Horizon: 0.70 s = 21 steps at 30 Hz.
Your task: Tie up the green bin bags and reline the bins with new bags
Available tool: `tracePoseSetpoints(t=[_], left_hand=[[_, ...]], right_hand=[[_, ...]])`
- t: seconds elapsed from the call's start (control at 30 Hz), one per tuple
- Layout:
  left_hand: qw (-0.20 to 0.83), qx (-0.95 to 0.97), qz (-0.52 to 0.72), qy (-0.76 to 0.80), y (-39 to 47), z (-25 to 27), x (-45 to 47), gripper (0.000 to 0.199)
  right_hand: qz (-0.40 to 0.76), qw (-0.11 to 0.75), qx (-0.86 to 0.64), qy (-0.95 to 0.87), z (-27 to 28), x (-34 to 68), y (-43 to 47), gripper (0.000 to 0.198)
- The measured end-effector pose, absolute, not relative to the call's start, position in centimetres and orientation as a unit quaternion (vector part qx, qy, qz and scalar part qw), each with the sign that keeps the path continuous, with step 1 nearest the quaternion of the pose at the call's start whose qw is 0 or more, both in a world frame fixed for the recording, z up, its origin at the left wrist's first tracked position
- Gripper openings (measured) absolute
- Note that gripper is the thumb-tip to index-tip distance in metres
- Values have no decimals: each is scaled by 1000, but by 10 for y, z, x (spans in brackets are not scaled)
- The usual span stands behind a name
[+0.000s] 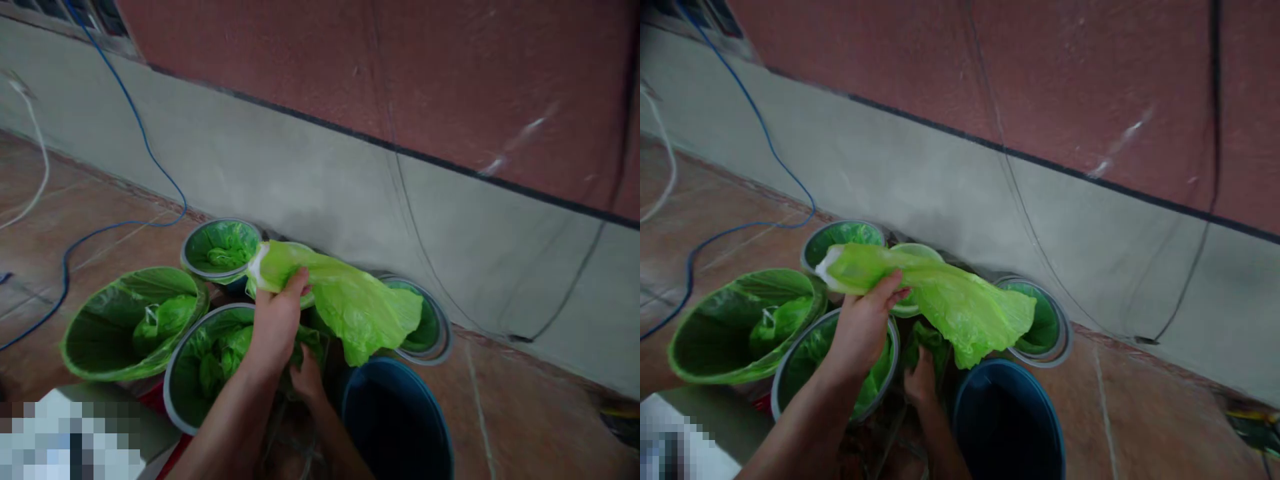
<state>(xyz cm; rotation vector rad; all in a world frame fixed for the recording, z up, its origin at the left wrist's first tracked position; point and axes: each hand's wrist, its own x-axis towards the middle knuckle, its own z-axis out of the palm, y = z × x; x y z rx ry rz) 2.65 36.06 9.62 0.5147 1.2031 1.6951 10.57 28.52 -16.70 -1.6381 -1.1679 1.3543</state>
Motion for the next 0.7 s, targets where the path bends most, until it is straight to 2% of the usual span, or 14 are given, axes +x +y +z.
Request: tracePoseSetpoints(t=[0.07, 0.13, 0.17, 0.27, 0.47, 0.7], left_hand=[[530, 177, 684, 468, 358, 99, 28, 34], [592, 161, 655, 442, 353, 100, 30, 35], [618, 158, 637, 434, 350, 100, 32, 35], [657, 148, 584, 453, 335, 93, 40, 32], [632, 115, 575, 506, 292, 72, 39, 23], [635, 109, 559, 522, 252, 73, 33, 5]], right_hand=[[612, 465, -558, -312, -137, 125, 277, 63], [674, 574, -427, -185, -104, 157, 276, 49], [674, 615, -381, -146, -87, 176, 277, 39], [615, 701, -353, -76, -43, 239, 281, 26], [452, 732, -509, -42, 12, 339, 233, 24], [300, 723, -621, -53, 56, 396, 133, 44]])
